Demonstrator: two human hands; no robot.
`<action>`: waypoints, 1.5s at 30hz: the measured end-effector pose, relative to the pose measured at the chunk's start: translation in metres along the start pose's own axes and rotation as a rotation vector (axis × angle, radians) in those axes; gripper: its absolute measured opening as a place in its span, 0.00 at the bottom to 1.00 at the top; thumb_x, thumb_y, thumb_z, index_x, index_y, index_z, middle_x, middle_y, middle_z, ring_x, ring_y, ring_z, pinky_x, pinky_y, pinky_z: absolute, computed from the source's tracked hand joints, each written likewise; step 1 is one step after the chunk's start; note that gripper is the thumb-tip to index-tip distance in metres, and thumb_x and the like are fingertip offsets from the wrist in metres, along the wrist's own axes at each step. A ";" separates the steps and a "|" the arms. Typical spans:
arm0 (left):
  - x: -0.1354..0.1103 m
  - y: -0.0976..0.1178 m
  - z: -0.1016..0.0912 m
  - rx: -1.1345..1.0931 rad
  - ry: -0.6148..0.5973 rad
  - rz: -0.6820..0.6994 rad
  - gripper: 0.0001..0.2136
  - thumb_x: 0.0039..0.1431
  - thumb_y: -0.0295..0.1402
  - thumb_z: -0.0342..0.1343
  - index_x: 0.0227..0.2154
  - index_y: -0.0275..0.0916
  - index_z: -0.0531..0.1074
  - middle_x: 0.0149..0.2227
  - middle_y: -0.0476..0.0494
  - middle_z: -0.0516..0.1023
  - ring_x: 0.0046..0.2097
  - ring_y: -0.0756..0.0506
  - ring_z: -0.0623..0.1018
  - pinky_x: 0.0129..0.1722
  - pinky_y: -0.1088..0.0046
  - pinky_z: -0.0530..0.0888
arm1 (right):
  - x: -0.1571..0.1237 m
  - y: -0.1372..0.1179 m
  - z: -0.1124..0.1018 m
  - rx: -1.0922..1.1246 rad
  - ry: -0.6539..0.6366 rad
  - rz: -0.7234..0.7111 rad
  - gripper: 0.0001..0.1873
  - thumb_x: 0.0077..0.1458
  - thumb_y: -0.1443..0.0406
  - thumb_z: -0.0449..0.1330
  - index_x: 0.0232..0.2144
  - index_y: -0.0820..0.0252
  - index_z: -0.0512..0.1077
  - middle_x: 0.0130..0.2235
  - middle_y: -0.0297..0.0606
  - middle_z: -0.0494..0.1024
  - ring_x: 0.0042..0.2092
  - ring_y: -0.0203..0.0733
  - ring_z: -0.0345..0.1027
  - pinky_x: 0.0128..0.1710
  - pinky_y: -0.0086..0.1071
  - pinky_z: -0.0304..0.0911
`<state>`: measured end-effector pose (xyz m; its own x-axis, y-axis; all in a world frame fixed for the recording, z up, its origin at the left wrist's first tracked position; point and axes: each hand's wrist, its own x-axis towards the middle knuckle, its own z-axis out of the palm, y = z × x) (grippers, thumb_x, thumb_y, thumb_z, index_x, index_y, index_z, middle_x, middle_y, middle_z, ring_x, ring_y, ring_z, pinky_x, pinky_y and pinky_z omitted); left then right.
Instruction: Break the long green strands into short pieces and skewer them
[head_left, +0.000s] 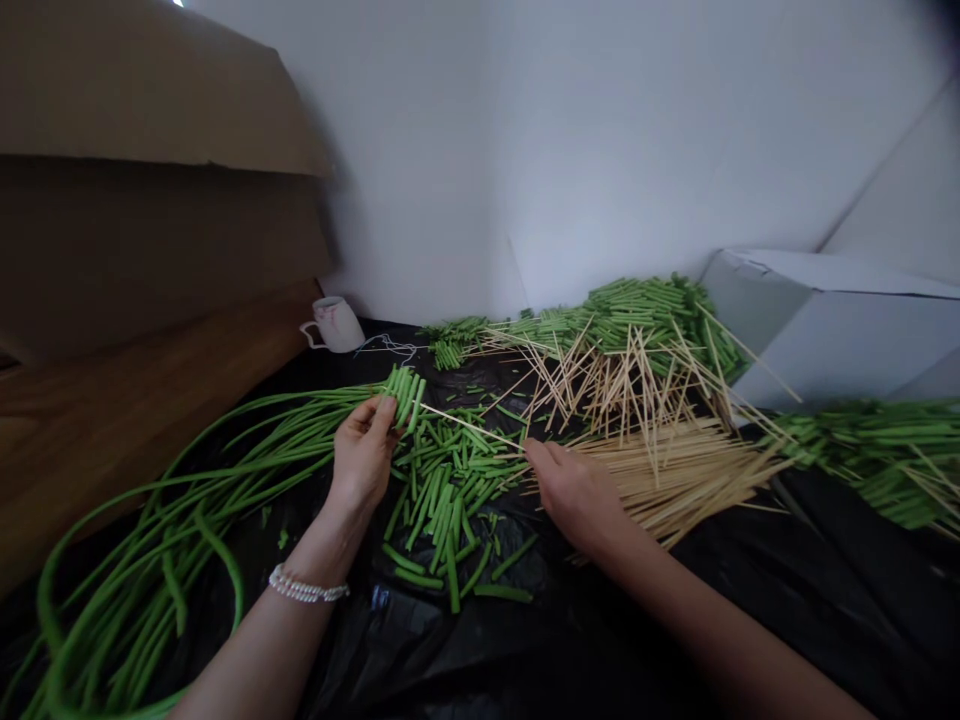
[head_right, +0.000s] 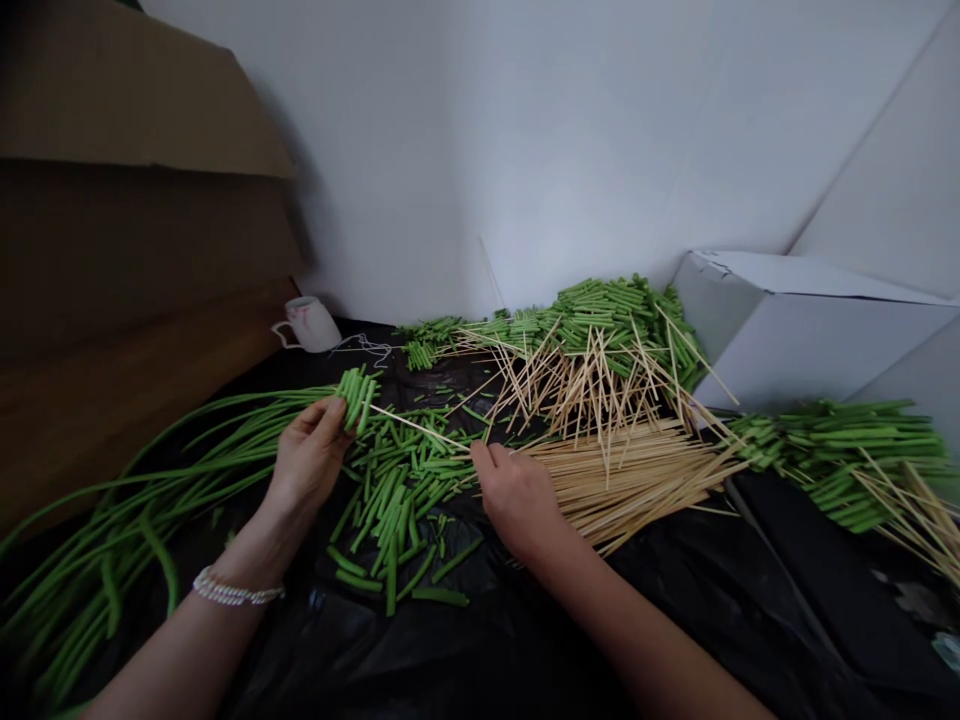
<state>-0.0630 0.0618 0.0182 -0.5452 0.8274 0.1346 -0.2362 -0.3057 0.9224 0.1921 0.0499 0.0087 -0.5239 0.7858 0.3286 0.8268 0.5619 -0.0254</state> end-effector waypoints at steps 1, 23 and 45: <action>-0.001 0.000 0.001 -0.001 -0.005 0.006 0.14 0.41 0.39 0.69 0.28 0.38 0.74 0.26 0.53 0.73 0.27 0.54 0.70 0.29 0.79 0.68 | 0.001 0.002 -0.001 -0.028 0.011 0.011 0.16 0.56 0.75 0.49 0.42 0.60 0.72 0.34 0.41 0.77 0.32 0.41 0.69 0.29 0.31 0.54; -0.009 0.001 0.004 0.026 -0.170 -0.190 0.18 0.48 0.45 0.64 0.34 0.34 0.77 0.26 0.46 0.77 0.26 0.53 0.73 0.26 0.79 0.66 | 0.021 0.103 -0.019 1.492 0.380 0.677 0.22 0.44 0.49 0.63 0.35 0.60 0.72 0.20 0.29 0.71 0.13 0.25 0.47 0.13 0.24 0.36; -0.012 -0.005 0.008 0.075 -0.203 -0.218 0.18 0.45 0.45 0.65 0.30 0.33 0.78 0.25 0.46 0.76 0.25 0.53 0.72 0.26 0.78 0.66 | 0.004 0.071 -0.022 -0.059 -0.249 0.164 0.12 0.48 0.77 0.52 0.26 0.61 0.74 0.29 0.43 0.77 0.31 0.41 0.69 0.29 0.31 0.54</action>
<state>-0.0486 0.0577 0.0146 -0.3143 0.9493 -0.0068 -0.2661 -0.0813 0.9605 0.2536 0.0876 0.0290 -0.4101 0.9083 0.0826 0.9113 0.4117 -0.0020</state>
